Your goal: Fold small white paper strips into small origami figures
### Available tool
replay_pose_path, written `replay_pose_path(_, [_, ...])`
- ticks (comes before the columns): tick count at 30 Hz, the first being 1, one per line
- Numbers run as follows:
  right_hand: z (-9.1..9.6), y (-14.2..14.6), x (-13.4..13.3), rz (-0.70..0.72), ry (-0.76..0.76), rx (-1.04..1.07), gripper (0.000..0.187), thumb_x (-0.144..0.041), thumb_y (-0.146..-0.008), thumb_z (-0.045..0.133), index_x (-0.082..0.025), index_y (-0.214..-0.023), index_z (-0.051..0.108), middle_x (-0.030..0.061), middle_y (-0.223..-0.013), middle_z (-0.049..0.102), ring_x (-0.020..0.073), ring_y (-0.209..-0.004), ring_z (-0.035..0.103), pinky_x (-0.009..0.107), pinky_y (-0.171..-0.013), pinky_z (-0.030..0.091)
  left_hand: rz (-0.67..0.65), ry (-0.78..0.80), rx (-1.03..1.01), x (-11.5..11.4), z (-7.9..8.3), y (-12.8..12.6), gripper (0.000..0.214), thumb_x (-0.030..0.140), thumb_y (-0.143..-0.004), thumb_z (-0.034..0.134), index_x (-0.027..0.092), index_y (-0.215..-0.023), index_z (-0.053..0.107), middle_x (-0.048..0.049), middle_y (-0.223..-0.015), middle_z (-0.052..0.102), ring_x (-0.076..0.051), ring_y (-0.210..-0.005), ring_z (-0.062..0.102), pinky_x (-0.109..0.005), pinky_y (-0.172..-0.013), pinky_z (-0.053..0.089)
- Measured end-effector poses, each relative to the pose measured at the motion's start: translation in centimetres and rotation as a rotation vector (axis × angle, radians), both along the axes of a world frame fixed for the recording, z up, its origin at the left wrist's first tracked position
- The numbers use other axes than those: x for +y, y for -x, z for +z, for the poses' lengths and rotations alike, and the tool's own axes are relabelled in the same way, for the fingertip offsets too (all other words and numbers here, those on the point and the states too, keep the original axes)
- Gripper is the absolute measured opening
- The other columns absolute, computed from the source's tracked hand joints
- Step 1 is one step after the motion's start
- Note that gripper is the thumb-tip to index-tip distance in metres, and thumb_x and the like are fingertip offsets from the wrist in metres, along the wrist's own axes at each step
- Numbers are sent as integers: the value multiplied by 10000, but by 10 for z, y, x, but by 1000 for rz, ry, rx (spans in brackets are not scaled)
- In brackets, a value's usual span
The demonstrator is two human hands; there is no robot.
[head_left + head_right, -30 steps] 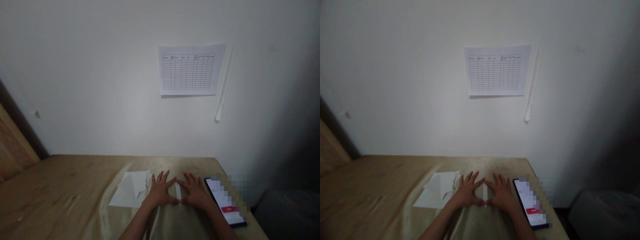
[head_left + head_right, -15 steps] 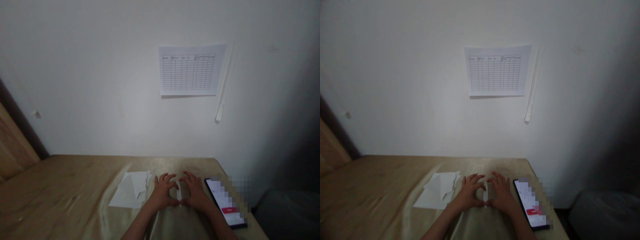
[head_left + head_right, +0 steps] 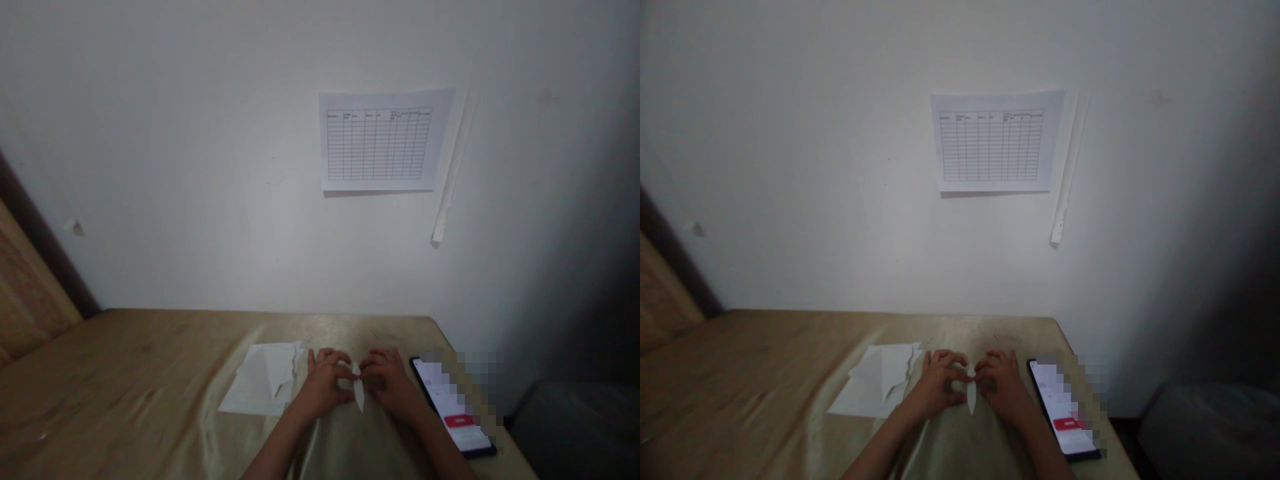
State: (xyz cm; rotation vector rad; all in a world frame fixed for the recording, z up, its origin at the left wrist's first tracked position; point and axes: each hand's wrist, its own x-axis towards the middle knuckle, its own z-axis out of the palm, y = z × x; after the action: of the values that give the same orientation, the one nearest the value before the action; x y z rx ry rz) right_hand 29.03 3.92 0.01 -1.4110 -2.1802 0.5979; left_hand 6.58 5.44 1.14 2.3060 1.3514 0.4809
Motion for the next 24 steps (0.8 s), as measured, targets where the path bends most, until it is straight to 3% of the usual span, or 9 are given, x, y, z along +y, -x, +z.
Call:
replay_pose_path(9, [1,2,3,41,-18,-30,192,-261,-856,649,-377,-923,787,-28,-1119,755,264,-1303,509,644,-1197,-104,13,-7,-3,2,-1,0,358,388,-668,903,446,-1000,784,25,-1317,654,-335,-1339,420,-721,-1166,-30])
replay_pose_path(24, [6,8,-5,16,-47,-12,157,-245,-850,621,-313,-905,752,-15,-1093,726,238,-1219,552,621,-1205,-84,24,-16,-2,2,0,0,289,441,-697,876,402,-971,791,-2,-1323,647,-334,-1341,423,-723,-1159,-13])
